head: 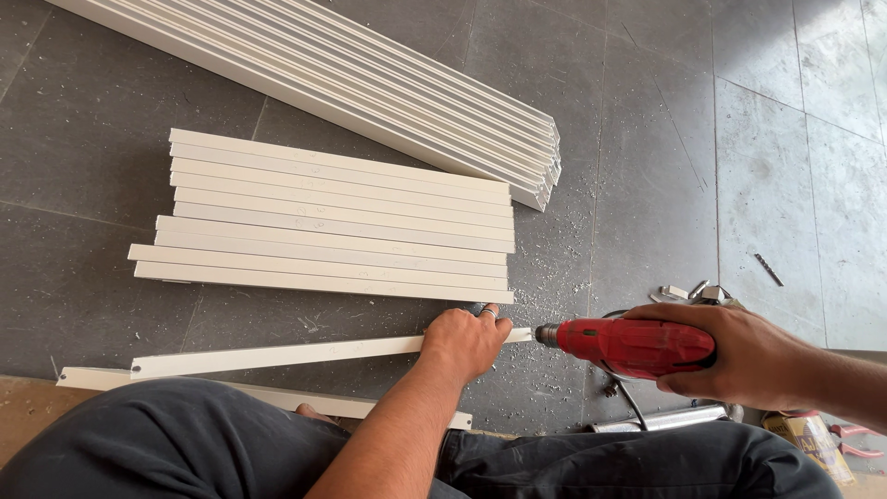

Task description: The person sits on the floor and uses a red corded drill to make holes in a stack of white plastic strips. They then separate the stack and continue drilling individual strips one by one.

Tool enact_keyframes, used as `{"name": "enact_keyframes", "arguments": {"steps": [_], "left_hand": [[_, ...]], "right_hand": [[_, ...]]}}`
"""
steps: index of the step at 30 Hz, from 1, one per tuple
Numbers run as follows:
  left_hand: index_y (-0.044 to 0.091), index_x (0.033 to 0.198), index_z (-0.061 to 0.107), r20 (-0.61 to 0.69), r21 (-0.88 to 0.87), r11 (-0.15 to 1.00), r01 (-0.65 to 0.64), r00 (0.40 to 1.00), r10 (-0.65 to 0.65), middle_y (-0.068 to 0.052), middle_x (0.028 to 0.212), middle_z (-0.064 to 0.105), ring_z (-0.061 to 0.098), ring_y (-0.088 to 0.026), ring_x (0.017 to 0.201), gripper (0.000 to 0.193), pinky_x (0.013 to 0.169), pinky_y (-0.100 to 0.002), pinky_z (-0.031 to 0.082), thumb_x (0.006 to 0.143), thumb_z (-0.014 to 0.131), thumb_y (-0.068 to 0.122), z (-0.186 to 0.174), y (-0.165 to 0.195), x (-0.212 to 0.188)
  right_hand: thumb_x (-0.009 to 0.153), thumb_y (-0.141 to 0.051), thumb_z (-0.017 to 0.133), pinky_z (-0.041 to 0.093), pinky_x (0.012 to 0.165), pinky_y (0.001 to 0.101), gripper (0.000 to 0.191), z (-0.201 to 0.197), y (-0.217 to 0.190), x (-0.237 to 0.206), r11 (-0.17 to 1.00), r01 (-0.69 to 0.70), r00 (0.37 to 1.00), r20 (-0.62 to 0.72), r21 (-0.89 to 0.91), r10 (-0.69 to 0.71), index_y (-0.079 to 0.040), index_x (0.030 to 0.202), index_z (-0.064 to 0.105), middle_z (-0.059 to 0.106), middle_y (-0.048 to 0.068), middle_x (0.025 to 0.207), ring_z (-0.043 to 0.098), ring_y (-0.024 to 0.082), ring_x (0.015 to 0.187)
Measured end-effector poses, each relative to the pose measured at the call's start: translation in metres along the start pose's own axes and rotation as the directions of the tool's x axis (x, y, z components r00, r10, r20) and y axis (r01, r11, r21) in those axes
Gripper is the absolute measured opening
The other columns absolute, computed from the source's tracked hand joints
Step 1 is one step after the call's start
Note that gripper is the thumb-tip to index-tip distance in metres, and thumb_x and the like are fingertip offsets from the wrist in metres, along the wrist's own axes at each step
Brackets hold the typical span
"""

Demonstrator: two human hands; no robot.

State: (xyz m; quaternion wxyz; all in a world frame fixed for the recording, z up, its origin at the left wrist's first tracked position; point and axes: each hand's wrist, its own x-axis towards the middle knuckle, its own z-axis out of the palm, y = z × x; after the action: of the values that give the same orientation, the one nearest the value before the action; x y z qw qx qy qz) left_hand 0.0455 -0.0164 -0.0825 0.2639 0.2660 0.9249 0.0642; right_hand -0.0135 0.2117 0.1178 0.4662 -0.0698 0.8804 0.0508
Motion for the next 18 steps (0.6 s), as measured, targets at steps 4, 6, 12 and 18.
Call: {"name": "enact_keyframes", "arguments": {"steps": [4,6,12,18], "left_hand": [[0.012,0.137,0.047,-0.011,0.007,1.000,0.002,1.000,-0.002,-0.017,0.158,0.041,0.077,-0.032,0.091,0.034,0.068,-0.043,0.066,0.103,0.048,0.015,0.0009,-0.0003,0.0004],[0.012,0.138,0.047,-0.003,-0.007,1.000,0.004,1.000,-0.004,-0.016,0.158,0.041,0.077,-0.032,0.090,0.035,0.068,-0.042,0.066,0.102,0.048,0.014,0.0012,0.0000,0.0006],[0.012,0.138,0.048,-0.043,0.026,1.000,0.001,0.999,0.000,-0.017,0.156,0.044,0.077,-0.029,0.090,0.035,0.067,-0.040,0.067,0.103,0.048,0.015,-0.0005,0.0012,-0.0002],[0.011,0.137,0.048,-0.004,0.032,0.999,-0.017,1.000,0.017,-0.018,0.157,0.042,0.078,-0.028,0.088,0.034,0.067,-0.039,0.066,0.102,0.048,0.014,-0.0040,0.0010,-0.0019]], "right_hand": [[0.076,-0.041,0.087,0.060,0.103,0.0355,0.079,-0.0003,-0.0037,-0.0027,1.000,0.001,1.000,-0.019,-0.030,-0.002,-0.039,0.145,0.050,0.077,-0.008,0.110,0.073,0.013,0.100],[0.075,-0.042,0.087,0.059,0.103,0.0347,0.080,-0.0002,-0.0043,-0.0036,0.995,0.070,0.996,-0.048,-0.072,-0.073,-0.038,0.146,0.050,0.080,-0.010,0.110,0.073,0.013,0.099],[0.075,-0.040,0.088,0.056,0.104,0.0372,0.078,-0.0010,-0.0030,-0.0044,0.989,0.112,0.990,-0.075,-0.100,-0.120,-0.037,0.145,0.053,0.080,-0.010,0.112,0.072,0.013,0.102],[0.076,-0.039,0.087,0.059,0.104,0.0345,0.077,-0.0005,-0.0051,-0.0050,0.998,0.039,0.999,-0.030,-0.059,-0.041,-0.038,0.144,0.052,0.078,-0.011,0.112,0.078,0.011,0.100]]}}
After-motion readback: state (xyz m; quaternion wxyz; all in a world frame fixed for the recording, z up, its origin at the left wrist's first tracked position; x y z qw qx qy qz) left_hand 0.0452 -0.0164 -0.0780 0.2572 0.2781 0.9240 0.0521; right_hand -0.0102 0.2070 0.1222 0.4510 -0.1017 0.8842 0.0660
